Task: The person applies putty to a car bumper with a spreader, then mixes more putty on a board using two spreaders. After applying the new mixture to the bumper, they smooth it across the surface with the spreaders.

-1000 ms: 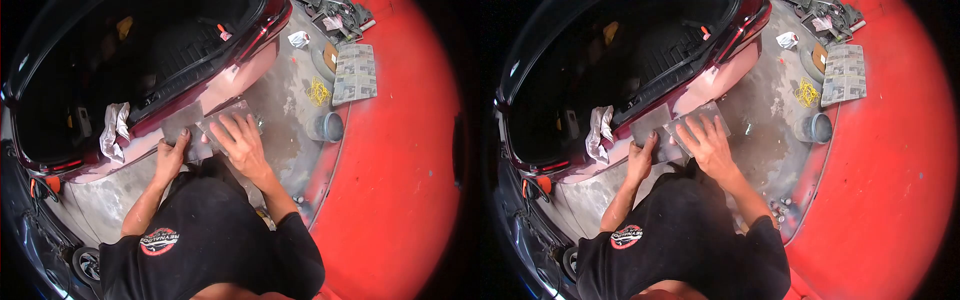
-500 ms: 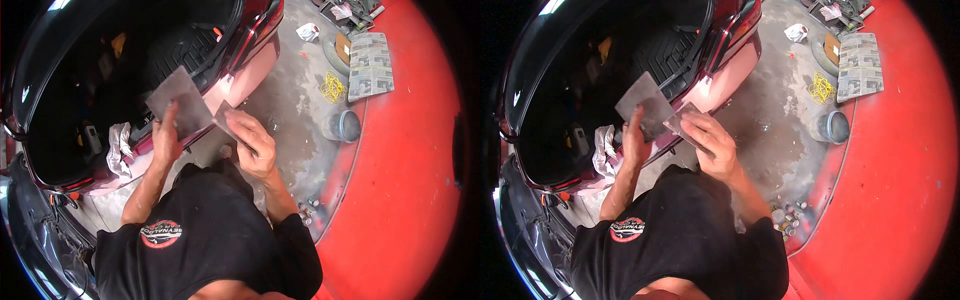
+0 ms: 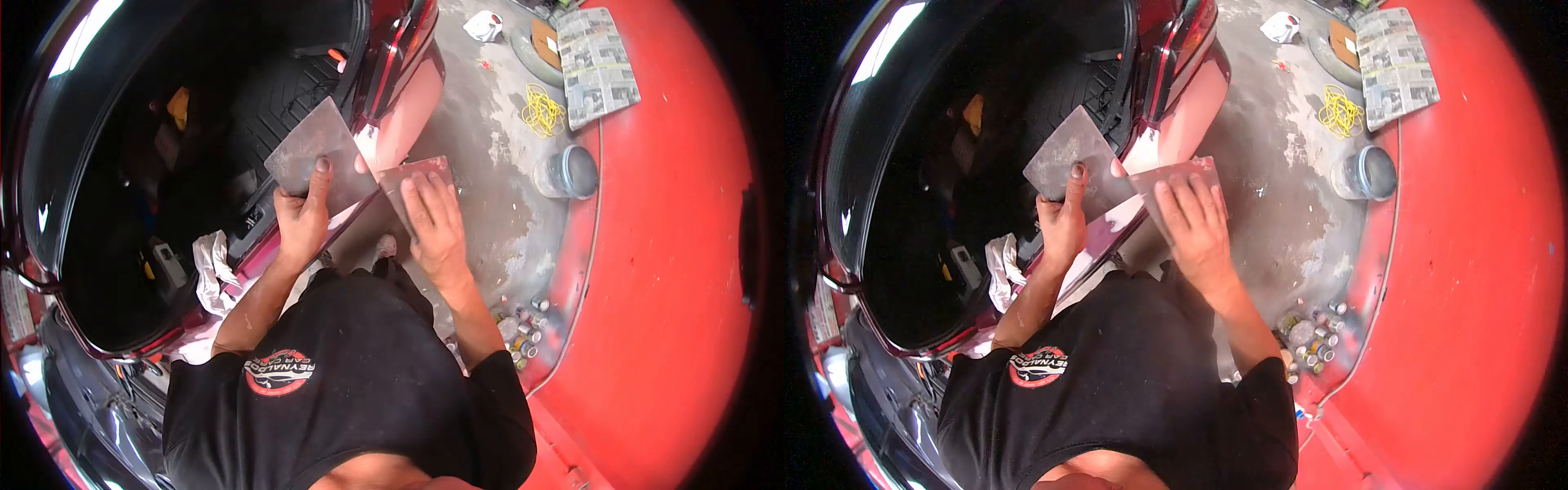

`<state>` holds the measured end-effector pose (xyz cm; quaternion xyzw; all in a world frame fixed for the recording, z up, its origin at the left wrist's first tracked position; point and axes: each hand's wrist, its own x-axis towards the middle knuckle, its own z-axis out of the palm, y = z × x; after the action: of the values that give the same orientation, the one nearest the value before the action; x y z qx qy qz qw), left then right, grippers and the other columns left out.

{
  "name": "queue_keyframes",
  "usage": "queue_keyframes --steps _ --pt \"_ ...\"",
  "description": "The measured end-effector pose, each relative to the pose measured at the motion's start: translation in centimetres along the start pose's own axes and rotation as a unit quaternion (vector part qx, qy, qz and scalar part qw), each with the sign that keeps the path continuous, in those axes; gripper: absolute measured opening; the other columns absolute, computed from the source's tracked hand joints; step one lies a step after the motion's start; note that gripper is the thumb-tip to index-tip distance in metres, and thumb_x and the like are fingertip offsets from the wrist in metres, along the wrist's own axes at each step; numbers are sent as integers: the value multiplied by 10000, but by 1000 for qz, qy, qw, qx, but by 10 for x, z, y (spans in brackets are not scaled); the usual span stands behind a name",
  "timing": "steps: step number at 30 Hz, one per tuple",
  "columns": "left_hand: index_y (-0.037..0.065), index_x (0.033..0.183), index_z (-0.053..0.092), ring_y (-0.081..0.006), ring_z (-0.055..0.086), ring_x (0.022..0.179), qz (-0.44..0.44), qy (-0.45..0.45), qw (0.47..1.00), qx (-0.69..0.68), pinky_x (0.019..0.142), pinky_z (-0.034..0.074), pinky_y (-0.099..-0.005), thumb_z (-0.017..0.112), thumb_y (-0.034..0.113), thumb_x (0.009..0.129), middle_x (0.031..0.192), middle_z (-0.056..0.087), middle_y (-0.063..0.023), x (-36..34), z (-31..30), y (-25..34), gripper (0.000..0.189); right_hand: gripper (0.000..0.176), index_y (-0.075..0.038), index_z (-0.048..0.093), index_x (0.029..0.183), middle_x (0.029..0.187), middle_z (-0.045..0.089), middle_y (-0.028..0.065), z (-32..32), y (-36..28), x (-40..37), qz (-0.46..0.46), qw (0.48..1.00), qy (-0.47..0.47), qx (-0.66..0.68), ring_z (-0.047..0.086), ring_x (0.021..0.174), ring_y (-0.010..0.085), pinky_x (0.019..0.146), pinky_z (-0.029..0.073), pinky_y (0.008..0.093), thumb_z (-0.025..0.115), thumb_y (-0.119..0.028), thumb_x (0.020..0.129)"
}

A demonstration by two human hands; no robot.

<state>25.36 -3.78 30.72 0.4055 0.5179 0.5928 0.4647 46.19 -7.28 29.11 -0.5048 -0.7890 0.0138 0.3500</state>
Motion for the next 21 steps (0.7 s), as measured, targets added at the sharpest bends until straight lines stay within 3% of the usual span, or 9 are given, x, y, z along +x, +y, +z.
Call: queue_keyframes --steps 4,7,13,14,16,17,18,19,21 --pt "37 987 702 -43 559 844 15 -28 999 9 747 434 -223 681 227 971 929 674 36 3 -1 5 191 477 -108 545 1390 1371 532 155 9 -20 1 -10 999 -12 -29 504 1246 401 1038 367 619 518 -129 914" --pt "39 852 670 -12 442 664 30 -33 999 25 554 313 -215 667 246 981 757 575 79 3 4 12 244 618 -82 565 1358 1360 543 144 17 -25 1 3 999 18 -35 510 1256 394 1040 387 607 629 33 753" --pt "12 920 692 -38 540 769 54 -78 995 31 665 427 -207 664 204 979 865 641 38 14 1 -2 203 489 -78 622 1275 1287 582 122 14 -39 3 7 999 -34 -3 546 1174 371 992 429 558 647 -63 787" --pt "5 944 695 -49 556 793 58 -67 995 39 695 442 -214 663 191 976 888 652 28 20 1 -6 191 477 -108 584 1323 1297 567 100 24 -33 -5 -10 999 -51 -9 533 1185 333 1001 422 513 577 -122 846" --pt "-7 993 700 -69 588 841 65 -46 995 55 754 471 -229 660 166 970 934 674 7 39 -1 -14 179 485 -78 612 1284 1233 596 122 40 -27 -13 22 992 -60 104 566 1126 335 974 454 457 610 -80 799" --pt "-20 1235 619 -160 612 1054 21 -64 996 53 885 498 -326 687 163 934 1195 654 -85 57 -5 -7 359 489 -63 626 1265 1201 610 134 49 -22 -18 38 984 -66 163 583 1096 336 960 470 430 626 -60 776" --pt "-25 1276 586 -189 609 1085 40 -69 996 46 903 502 -354 687 173 923 1234 635 -103 78 4 8 418 492 -56 613 1276 1188 634 125 60 -14 -24 77 968 -54 234 610 1082 288 953 484 376 568 52 798" --pt "-27 1270 590 -195 624 1068 33 -58 998 17 894 512 -363 695 185 921 1226 641 -100 100 19 26 421 486 -53 606 1281 1200 636 117 71 -9 -28 196 931 -21 308 612 1092 270 959 485 375 542 68 814" --pt "-43 1216 632 -179 638 1049 -21 -123 992 -16 937 500 -349 698 198 922 1190 669 -111 149 53 64 386 477 -46 592 1289 1223 640 101 96 0 -32 416 798 44 434 616 1111 235 971 487 373 491 99 846"
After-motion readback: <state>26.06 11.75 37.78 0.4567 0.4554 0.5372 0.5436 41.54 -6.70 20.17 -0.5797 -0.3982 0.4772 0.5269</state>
